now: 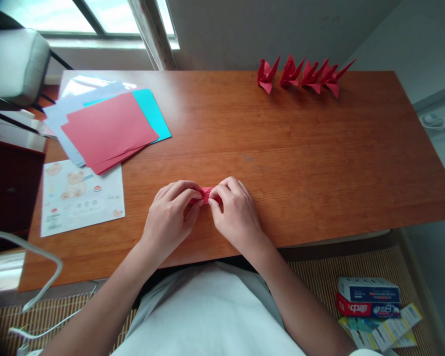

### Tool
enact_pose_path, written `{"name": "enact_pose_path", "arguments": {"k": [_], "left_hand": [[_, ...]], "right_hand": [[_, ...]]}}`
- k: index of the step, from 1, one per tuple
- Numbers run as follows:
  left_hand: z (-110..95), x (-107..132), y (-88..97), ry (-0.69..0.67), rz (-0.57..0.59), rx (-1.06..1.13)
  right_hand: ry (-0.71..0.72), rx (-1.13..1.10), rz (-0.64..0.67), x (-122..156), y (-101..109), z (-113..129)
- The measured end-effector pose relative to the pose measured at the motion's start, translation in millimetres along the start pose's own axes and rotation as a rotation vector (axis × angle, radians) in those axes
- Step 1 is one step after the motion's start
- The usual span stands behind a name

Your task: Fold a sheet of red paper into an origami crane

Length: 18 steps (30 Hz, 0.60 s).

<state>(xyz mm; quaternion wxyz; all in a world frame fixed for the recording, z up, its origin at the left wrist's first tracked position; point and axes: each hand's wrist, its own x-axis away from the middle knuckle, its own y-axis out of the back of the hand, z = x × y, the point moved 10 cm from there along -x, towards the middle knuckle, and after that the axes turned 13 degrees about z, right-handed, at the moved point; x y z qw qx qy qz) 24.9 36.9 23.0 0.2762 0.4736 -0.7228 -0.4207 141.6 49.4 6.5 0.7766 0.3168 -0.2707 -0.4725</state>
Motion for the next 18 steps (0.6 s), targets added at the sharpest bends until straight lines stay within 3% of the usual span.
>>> {"name": "enact_pose_path", "arguments": {"k": [18], "left_hand": [[1.4,-0.6,-3.8,0.01,0.025,0.001]], "right_hand": [[-0.018,0.032,-0.018,2.1,-2.6,4.8]]}}
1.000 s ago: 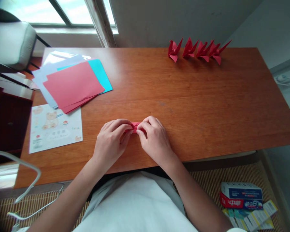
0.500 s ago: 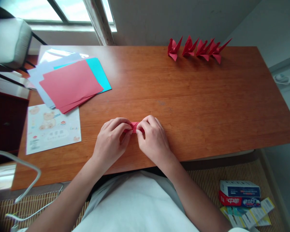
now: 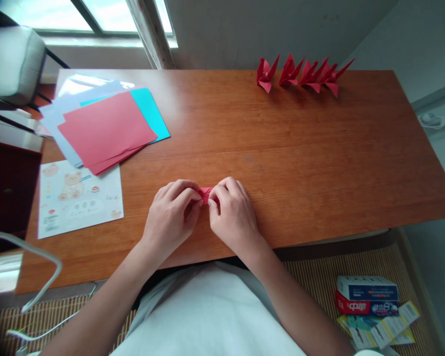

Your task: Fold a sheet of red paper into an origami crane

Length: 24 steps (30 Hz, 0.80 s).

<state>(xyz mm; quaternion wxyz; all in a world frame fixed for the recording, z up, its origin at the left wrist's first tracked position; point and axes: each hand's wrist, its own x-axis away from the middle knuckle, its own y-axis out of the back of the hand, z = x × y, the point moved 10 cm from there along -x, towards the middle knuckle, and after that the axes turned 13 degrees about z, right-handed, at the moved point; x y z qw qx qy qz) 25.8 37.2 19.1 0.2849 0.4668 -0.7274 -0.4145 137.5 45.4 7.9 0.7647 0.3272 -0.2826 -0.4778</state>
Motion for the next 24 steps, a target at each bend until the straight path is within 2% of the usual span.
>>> {"name": "enact_pose_path", "arguments": {"k": [24], "left_hand": [[0.3,-1.7,-2.6,0.031,0.007,-0.027]], "right_hand": [[0.003,-0.002,-0.036,0.6,0.2,-1.4]]}}
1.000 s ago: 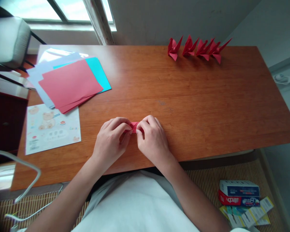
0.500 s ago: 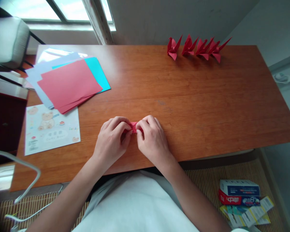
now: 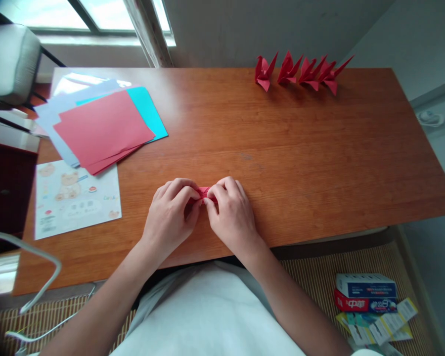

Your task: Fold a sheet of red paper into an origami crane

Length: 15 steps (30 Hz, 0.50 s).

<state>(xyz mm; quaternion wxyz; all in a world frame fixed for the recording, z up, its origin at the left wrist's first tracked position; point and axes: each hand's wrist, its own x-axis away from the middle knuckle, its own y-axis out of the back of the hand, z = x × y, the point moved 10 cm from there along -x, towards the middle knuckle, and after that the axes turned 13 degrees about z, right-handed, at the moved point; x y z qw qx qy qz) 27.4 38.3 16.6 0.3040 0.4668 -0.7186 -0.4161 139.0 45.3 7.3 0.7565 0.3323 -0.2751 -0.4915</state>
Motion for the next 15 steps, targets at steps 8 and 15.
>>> {"name": "enact_pose_path", "arguments": {"k": [8,15], "left_hand": [[0,0,-0.4,-0.011,0.0,-0.006],[-1,0,-0.2,-0.011,-0.002,0.001]], "right_hand": [[0.027,0.025,-0.048,9,2,2],[-0.022,0.002,-0.079,16,4,-2]]}}
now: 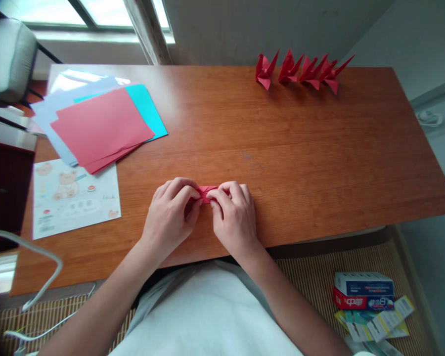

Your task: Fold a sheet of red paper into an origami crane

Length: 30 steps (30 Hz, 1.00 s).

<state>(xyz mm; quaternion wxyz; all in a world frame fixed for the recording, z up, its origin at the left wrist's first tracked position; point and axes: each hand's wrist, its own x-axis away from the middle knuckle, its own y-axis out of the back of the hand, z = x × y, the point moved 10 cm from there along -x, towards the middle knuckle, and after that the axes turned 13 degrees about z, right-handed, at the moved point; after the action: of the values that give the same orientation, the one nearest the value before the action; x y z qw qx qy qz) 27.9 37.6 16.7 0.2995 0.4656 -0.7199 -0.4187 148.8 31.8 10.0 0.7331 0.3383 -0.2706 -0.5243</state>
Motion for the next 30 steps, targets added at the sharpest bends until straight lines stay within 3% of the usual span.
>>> {"name": "enact_pose_path", "arguments": {"k": [14,19,30], "left_hand": [[1.2,0.6,-1.1,-0.001,-0.011,0.005],[1.3,0.9,-1.2,-0.005,-0.019,0.005],[0.6,-0.5,-1.0,-0.006,-0.019,0.008]], "right_hand": [[-0.012,-0.104,-0.001,-3.8,7.3,-1.3],[-0.021,0.002,-0.021,-4.8,1.6,-1.4],[0.096,0.009,-0.03,3.7,7.7,-4.4]]}}
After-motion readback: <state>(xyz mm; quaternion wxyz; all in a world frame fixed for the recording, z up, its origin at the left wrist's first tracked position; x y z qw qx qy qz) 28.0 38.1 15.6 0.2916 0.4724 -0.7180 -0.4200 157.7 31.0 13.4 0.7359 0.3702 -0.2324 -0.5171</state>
